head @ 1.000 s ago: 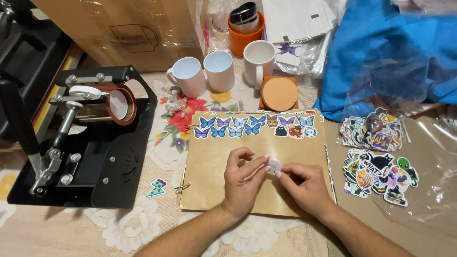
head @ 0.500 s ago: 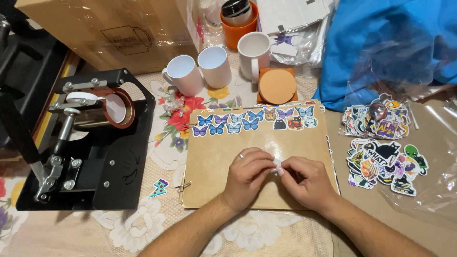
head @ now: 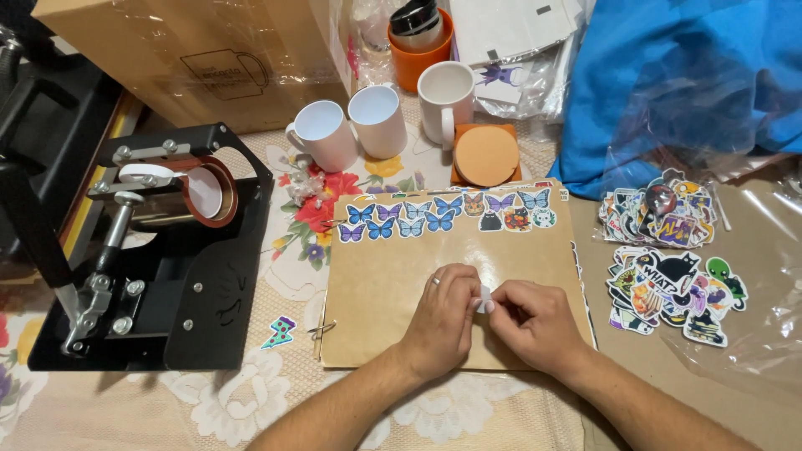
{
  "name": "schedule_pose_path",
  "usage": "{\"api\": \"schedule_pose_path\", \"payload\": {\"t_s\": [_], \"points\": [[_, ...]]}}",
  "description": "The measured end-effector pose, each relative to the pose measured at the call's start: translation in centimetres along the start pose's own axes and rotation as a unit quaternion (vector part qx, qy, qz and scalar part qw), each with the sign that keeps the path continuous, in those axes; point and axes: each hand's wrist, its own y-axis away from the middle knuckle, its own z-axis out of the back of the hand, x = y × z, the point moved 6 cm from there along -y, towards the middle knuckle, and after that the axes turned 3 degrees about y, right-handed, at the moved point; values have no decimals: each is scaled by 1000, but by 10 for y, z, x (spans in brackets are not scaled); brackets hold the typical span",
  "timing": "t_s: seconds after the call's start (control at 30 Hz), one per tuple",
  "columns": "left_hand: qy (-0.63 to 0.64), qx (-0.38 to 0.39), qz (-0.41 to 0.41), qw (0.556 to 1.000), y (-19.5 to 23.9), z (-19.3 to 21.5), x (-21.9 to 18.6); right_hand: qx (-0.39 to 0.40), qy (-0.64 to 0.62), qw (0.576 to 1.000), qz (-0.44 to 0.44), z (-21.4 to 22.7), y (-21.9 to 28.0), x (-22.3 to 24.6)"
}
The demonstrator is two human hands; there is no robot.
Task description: The person peels the backing off various stickers and places them onto a brown paper sheet. They arrange the stickers in rows, occasionally picking up a smartphone from the table and then returning to the sticker application process.
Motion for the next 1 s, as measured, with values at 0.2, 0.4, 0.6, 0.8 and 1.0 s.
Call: {"api": "schedule_pose_path", "payload": {"t_s": [0.2,0.4,0.6,0.8,1.0], "points": [[57,-81,100,990,-6,20,10,-19,-26,998,-53,6,-1,-8],[-27,-90,-84,992,-14,32,-31,-31,-16,999,-34,7,-1,-5],[-110,-98,-119,982,-14,33,-36,-19,11,1000,-6,5,-1,-2],[-227,-33,-194,954,-18,23,-46,-21,27,999,8,4,0,-1],[-142,-35,-119,982,-12,19,-31,-27,25,999,15,5,-3,5]]}}
